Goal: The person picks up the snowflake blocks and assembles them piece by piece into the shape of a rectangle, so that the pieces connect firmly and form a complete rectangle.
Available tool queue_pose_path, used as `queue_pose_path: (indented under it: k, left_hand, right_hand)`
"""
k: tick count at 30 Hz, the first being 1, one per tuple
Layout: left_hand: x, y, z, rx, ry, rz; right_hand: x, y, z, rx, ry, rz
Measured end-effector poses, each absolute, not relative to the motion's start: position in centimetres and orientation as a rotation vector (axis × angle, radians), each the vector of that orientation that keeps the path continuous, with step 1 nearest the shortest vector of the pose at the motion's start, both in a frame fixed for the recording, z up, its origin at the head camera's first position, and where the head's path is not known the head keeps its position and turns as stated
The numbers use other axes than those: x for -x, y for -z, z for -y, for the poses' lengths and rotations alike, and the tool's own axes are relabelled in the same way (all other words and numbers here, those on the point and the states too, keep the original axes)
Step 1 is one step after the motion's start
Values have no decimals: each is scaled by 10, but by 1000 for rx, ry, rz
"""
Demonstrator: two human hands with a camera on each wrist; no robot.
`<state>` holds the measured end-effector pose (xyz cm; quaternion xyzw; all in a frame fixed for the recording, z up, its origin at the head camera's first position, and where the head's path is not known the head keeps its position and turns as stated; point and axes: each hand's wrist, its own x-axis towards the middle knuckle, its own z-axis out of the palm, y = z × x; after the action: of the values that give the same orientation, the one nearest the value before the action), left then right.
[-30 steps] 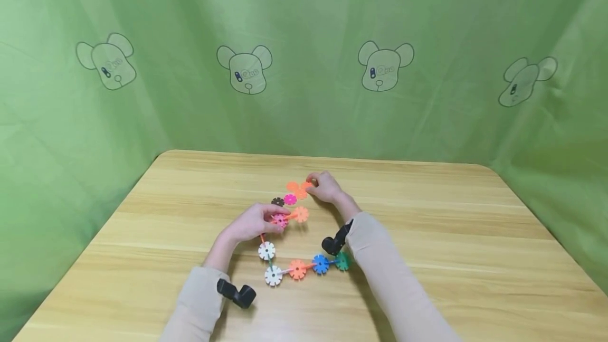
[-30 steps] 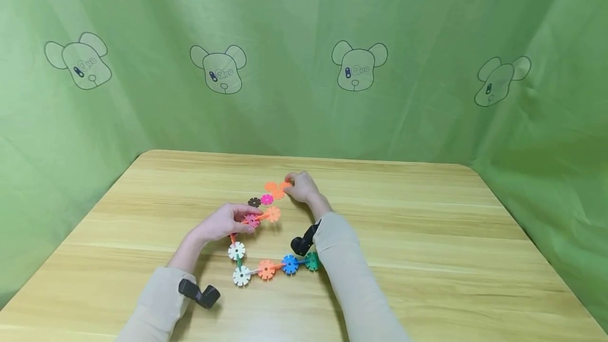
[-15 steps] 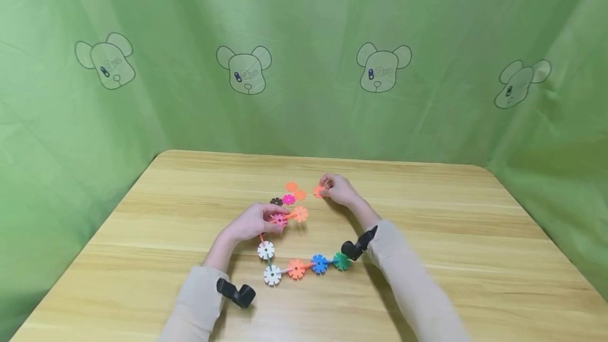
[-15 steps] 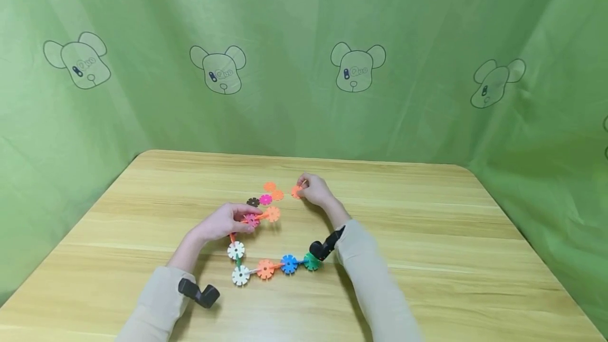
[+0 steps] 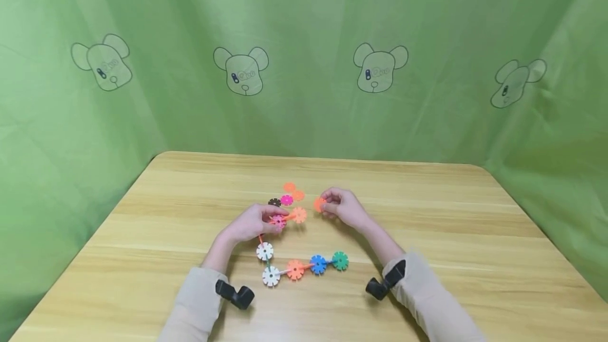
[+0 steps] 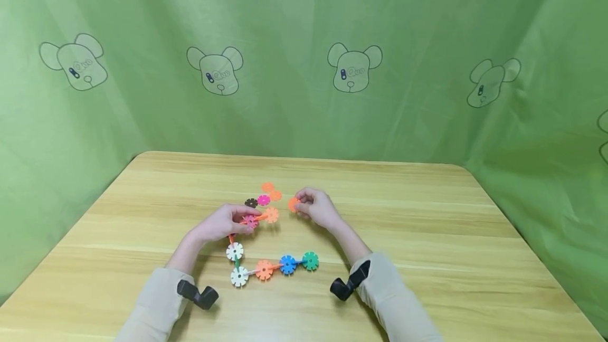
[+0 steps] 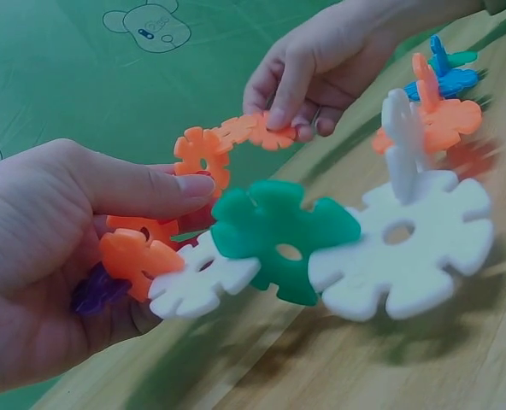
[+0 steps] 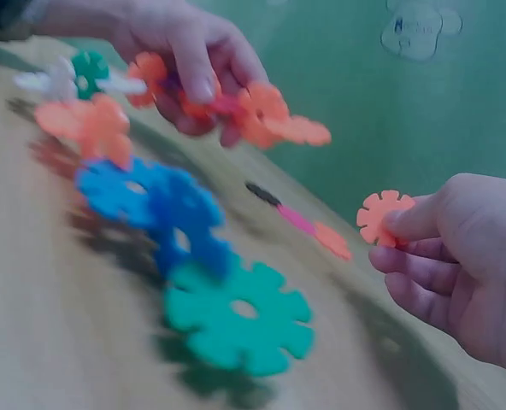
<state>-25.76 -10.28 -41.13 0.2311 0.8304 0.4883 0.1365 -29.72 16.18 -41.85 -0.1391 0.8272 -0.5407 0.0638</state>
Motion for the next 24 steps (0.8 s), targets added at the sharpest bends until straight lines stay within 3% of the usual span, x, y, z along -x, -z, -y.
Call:
queue_pose_path:
  k: [24]
  left_hand:
    - [259, 413, 101, -685, -1403, -2436]
  right_hand:
    - [274, 418, -149, 624, 1679, -2579]
